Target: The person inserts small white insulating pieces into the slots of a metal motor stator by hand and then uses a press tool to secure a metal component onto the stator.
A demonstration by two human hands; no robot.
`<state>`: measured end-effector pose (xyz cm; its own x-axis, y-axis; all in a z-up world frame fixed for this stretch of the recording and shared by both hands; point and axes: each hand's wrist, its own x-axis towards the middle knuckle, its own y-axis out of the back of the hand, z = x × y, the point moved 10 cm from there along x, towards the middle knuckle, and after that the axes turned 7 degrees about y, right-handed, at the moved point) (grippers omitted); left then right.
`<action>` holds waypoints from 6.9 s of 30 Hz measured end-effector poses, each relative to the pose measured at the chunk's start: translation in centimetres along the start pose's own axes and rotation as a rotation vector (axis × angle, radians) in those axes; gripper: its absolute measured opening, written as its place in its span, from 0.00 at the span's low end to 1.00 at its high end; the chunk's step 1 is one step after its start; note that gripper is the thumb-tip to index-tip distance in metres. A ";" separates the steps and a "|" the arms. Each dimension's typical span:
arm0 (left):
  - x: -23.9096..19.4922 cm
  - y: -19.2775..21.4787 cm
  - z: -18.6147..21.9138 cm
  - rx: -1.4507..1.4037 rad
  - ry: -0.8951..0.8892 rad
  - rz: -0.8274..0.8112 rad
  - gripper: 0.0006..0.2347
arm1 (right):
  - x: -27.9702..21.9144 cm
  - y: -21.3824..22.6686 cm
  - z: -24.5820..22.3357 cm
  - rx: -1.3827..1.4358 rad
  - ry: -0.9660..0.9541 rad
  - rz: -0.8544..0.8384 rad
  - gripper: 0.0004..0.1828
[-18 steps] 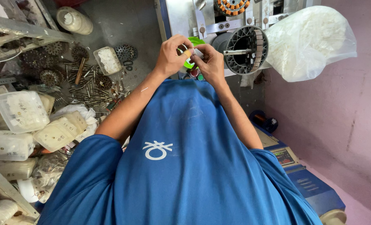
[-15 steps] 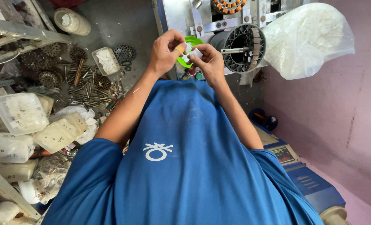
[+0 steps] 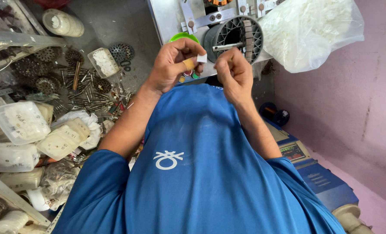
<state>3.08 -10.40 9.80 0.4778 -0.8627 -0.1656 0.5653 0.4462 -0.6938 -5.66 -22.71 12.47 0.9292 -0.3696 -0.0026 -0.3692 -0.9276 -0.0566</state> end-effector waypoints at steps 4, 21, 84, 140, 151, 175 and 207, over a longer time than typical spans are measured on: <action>1.7 -3.7 0.4 0.263 -0.123 0.037 0.03 | 0.5 2.5 -4.9 -0.414 0.281 -0.105 0.06; 8.3 -13.8 0.7 0.987 -0.334 0.311 0.05 | 3.4 14.5 -3.3 -0.229 0.183 -0.164 0.03; 7.8 -3.2 -5.3 0.691 -0.023 0.513 0.09 | 5.2 11.5 0.6 -0.542 0.109 0.017 0.07; 10.6 -7.0 -3.9 0.067 0.026 0.250 0.06 | 3.9 12.6 2.8 0.445 -0.040 -0.056 0.20; 10.3 -7.8 -3.2 0.430 0.002 0.316 0.03 | 4.3 13.2 0.5 -0.017 0.043 -0.018 0.07; 8.7 -12.6 2.6 1.129 -0.444 0.356 0.05 | 4.1 12.9 -3.5 -0.554 0.236 -0.044 0.04; 9.0 -11.3 2.2 1.055 -0.403 0.311 0.04 | 4.4 13.2 -3.2 -0.417 0.254 -0.022 0.06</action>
<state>2.49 -22.71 17.71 0.7652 -0.6285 0.1398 0.5739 0.7642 0.2942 -6.54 -36.73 14.87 0.9219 -0.3033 0.2409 -0.3741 -0.8584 0.3511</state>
